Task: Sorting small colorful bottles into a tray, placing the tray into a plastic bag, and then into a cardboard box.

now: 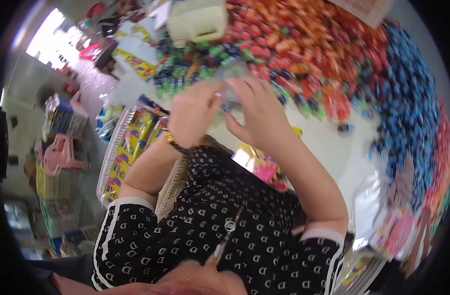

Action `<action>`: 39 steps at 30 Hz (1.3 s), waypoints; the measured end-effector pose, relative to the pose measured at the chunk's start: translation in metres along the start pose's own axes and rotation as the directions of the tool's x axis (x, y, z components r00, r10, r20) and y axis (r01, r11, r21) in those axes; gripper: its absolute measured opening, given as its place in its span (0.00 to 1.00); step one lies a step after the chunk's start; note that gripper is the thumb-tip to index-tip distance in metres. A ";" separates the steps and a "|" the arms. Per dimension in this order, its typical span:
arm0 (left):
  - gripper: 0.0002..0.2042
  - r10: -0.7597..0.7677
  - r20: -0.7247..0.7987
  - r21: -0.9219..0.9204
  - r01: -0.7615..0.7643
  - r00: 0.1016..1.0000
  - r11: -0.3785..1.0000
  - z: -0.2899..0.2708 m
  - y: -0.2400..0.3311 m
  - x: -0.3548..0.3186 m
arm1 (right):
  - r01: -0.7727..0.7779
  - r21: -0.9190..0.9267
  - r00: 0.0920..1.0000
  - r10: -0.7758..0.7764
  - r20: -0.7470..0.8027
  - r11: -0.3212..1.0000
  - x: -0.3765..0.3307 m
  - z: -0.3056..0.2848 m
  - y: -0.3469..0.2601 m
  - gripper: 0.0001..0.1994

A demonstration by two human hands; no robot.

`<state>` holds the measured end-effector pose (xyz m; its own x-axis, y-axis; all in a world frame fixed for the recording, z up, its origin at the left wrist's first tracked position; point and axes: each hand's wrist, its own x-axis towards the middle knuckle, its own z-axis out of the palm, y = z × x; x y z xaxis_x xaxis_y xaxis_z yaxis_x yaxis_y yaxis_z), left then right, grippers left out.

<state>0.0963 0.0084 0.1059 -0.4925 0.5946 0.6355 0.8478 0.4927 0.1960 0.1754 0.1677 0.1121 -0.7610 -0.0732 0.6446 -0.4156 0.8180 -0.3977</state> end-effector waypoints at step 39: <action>0.10 -0.482 0.704 -0.682 0.309 0.522 -0.663 0.130 0.036 -0.052 | -0.423 0.623 0.558 0.731 -0.393 0.658 -0.194 -0.012 0.055 0.10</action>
<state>0.1264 0.0778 -0.0174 -0.8038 0.5202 -0.2886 -0.5797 -0.5762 0.5761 0.3065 0.2333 -0.0274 -0.5324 0.7815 0.3254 -0.2614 0.2138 -0.9413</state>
